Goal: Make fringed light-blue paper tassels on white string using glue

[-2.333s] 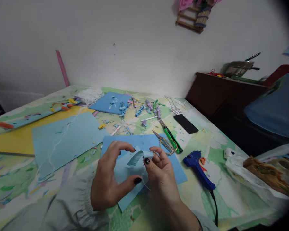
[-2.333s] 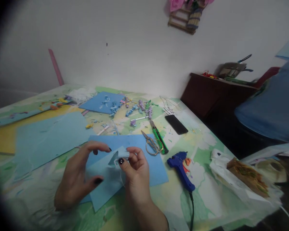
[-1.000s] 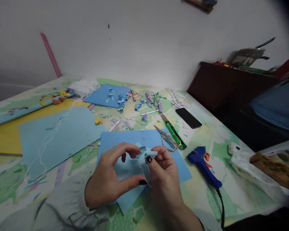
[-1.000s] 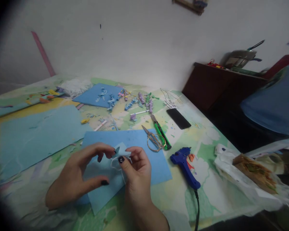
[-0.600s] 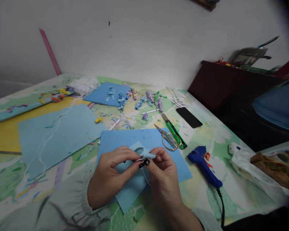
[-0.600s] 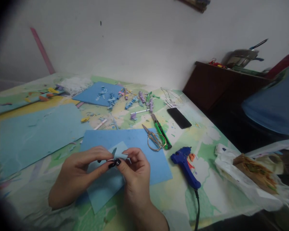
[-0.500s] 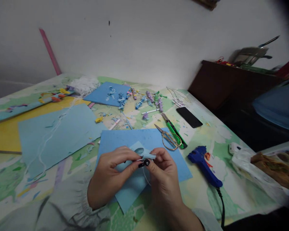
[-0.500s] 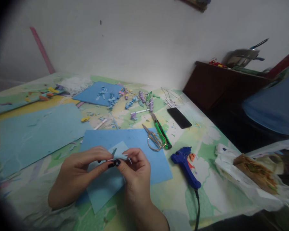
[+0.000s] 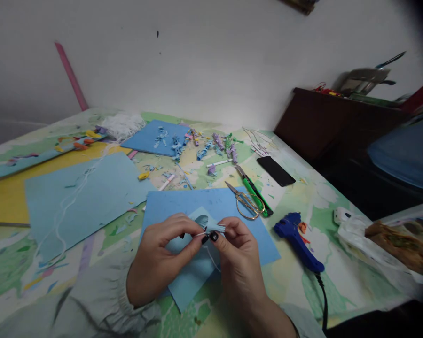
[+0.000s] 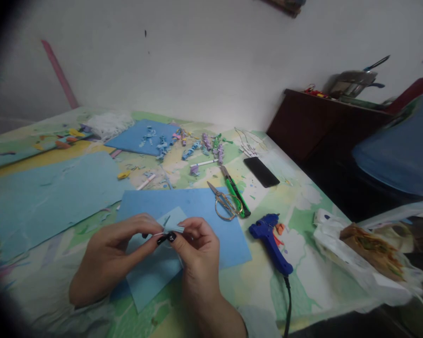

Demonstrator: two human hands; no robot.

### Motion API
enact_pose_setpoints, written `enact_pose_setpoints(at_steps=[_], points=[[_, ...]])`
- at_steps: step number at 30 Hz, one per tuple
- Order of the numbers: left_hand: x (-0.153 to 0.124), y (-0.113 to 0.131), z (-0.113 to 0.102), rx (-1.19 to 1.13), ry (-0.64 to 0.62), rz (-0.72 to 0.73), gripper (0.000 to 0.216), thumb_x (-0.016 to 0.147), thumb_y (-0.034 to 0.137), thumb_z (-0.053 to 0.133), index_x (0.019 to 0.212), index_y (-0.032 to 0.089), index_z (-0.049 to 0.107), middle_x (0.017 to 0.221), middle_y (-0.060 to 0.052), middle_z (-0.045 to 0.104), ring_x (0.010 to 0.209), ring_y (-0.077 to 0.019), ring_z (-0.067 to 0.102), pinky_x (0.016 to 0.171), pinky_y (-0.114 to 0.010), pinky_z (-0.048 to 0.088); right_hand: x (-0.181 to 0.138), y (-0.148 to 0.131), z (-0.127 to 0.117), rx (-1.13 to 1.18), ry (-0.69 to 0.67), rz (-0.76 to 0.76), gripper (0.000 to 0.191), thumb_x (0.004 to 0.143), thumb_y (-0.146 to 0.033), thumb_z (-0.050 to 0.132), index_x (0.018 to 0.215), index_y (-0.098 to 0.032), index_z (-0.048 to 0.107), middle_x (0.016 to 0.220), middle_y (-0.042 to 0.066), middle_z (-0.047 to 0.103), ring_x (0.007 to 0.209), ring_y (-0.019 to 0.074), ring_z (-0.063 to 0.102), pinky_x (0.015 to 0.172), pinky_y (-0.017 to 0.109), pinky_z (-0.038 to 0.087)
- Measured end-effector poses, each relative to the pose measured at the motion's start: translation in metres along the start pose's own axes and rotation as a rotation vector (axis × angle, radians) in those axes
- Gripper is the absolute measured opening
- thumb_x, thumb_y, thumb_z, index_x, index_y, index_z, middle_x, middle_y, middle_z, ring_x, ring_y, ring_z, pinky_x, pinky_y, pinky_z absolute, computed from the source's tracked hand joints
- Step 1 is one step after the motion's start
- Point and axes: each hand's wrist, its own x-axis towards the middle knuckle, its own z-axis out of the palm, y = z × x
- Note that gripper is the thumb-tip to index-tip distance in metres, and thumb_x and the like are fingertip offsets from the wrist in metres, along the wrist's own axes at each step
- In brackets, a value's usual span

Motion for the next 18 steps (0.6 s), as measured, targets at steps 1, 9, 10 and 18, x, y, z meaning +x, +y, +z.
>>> enact_pose_setpoints(at_steps=[1,9,10,18], points=[[-0.0002,-0.0001,0.0000,0.003,0.002,-0.006,0.009,0.077,0.010,0.060,0.074,0.017,0.063,0.069,-0.002,0.065,0.066,-0.0141,0.060,0.062,-0.027,0.048,0.0000,0.0000,-0.0002,-0.001,-0.002,-0.001,0.021,0.062,-0.013,0.077,0.076,-0.018,0.062,0.065,-0.004,0.060,0.060,0.0073,0.053,0.059,0.017,0.041],[-0.0022,-0.0047,0.0014,-0.025,0.026,-0.085,0.007,0.078,0.014,0.060,0.074,0.018,0.063,0.069,-0.002,0.064,0.065,-0.0146,0.057,0.061,-0.027,0.046,-0.0001,-0.0007,-0.0018,-0.039,-0.012,-0.019,0.019,0.062,-0.012,0.077,0.073,-0.019,0.062,0.064,-0.004,0.065,0.059,0.0078,0.055,0.057,0.017,0.041],[-0.0025,-0.0053,0.0014,-0.028,0.027,-0.091,0.006,0.078,0.014,0.060,0.074,0.018,0.063,0.069,-0.002,0.064,0.065,-0.0145,0.057,0.060,-0.027,0.046,0.0000,-0.0008,-0.0018,-0.047,-0.013,-0.020,0.019,0.062,-0.012,0.076,0.073,-0.019,0.062,0.064,-0.004,0.065,0.059,0.0079,0.056,0.058,0.017,0.042],[-0.0027,-0.0079,0.0016,-0.035,0.039,-0.153,0.005,0.078,0.016,0.061,0.074,0.019,0.064,0.067,0.000,0.061,0.063,-0.0132,0.055,0.059,-0.025,0.045,-0.0016,-0.0003,-0.0015,-0.136,0.012,-0.042,0.018,0.062,-0.016,0.077,0.074,-0.018,0.063,0.069,-0.002,0.067,0.064,0.0094,0.059,0.063,0.019,0.044]])
